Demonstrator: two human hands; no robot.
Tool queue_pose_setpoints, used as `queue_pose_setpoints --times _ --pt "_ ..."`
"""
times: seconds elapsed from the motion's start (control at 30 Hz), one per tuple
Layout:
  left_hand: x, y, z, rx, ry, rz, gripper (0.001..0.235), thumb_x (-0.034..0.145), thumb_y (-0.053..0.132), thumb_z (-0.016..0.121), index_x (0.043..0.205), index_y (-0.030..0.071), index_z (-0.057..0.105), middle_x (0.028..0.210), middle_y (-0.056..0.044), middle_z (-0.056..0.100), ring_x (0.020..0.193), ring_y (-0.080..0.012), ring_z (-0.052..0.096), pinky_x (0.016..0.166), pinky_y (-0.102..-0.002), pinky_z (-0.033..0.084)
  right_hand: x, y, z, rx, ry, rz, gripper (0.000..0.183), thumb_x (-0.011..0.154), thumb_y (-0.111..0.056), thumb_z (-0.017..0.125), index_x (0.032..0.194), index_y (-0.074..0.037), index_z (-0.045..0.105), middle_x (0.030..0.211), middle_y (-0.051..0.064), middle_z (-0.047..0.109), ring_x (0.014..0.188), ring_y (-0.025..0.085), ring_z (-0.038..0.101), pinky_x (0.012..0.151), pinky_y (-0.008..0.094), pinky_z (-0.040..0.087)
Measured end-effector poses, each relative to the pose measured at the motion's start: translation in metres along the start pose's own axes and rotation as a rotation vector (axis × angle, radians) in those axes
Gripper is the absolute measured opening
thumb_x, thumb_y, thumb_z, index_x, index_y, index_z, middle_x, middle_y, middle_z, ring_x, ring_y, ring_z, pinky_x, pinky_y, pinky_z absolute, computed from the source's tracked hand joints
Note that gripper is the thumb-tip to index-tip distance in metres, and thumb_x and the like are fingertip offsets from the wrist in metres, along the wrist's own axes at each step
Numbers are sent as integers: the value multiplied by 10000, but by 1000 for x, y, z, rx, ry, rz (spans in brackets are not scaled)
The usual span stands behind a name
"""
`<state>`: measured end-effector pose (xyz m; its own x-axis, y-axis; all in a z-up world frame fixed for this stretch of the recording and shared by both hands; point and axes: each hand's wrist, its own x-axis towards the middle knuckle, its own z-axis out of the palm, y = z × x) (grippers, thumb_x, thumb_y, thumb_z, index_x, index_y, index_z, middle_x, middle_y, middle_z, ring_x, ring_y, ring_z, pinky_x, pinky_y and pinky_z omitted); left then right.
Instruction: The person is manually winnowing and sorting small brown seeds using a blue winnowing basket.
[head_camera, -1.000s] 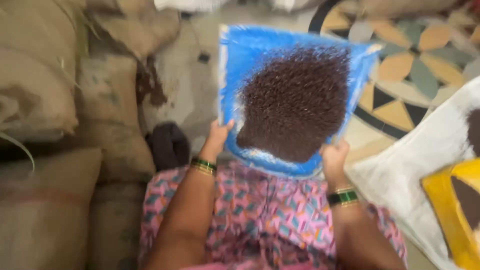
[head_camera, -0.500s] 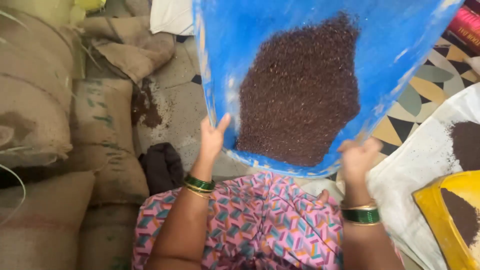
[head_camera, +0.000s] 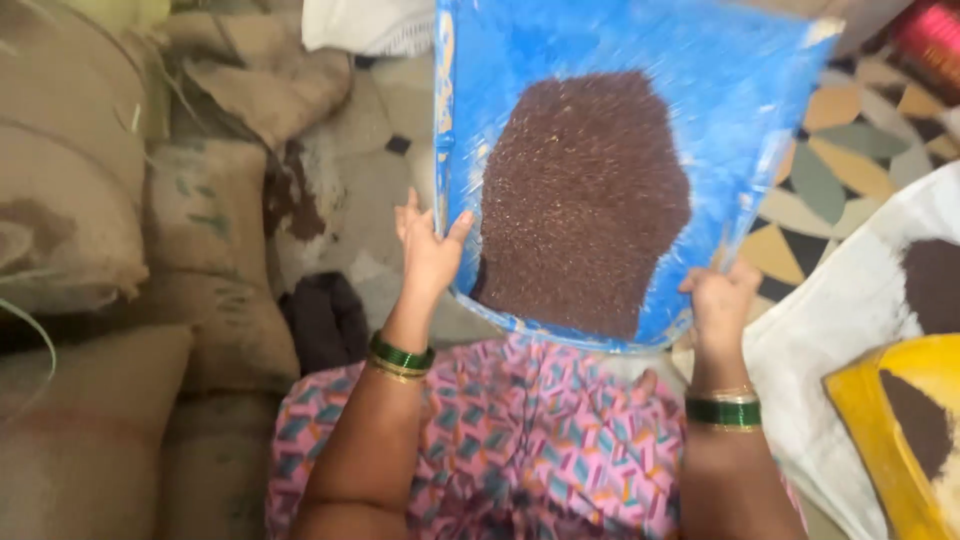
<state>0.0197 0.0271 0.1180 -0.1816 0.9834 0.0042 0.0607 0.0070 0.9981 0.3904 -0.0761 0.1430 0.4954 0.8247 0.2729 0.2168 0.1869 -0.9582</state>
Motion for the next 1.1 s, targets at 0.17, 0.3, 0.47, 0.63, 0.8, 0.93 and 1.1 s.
queue_pose_setpoints --times 0.17,0.3,0.47,0.63,0.8,0.93,1.1 --pt "24 -103 12 -321 -60 69 265 908 143 744 1130 0 722 1004 -50 741 876 -137 664 809 -339 542 5 155 -8 -24 126 -91 118 779 72 500 780 -3 590 667 55 588 577 148 566 502 303 456" --pt "17 -198 0 -206 -114 -172 267 883 122 752 1124 7 732 972 -23 739 837 -128 660 767 -340 546 -48 144 8 -79 -78 130 142 777 35 491 708 -28 598 620 44 563 530 143 528 476 308 424" --pt "11 -161 7 -107 -91 -181 250 878 128 760 1067 -36 766 891 -46 740 761 -152 638 683 -365 529 -22 126 -2 8 -177 81 150 840 -13 512 728 -10 612 638 48 595 548 135 539 513 285 416" --pt "-12 7 -22 -230 -110 219 230 967 168 712 1102 -17 733 973 -23 736 848 -113 627 782 -318 532 1 7 -10 101 40 -55 99 788 28 577 843 -28 637 734 45 626 594 140 571 539 296 457" --pt "7 -91 13 -235 -91 117 227 960 151 710 1102 -24 736 962 -31 719 842 -126 618 768 -339 519 -15 58 -3 -29 43 -104 133 794 54 546 865 -15 635 749 48 610 625 136 559 558 303 456" --pt "2 -205 4 -83 -140 -274 257 880 140 757 1074 -28 743 909 -64 716 774 -169 630 691 -394 516 -44 135 -3 35 -168 166 150 778 50 485 782 -11 622 665 30 583 548 124 519 489 293 409" --pt "4 -119 6 -95 -107 -245 230 857 138 753 1034 -9 763 911 -64 728 781 -175 639 701 -399 532 -19 80 3 60 -141 187 164 747 63 487 767 -10 632 636 37 596 508 132 529 462 285 402"
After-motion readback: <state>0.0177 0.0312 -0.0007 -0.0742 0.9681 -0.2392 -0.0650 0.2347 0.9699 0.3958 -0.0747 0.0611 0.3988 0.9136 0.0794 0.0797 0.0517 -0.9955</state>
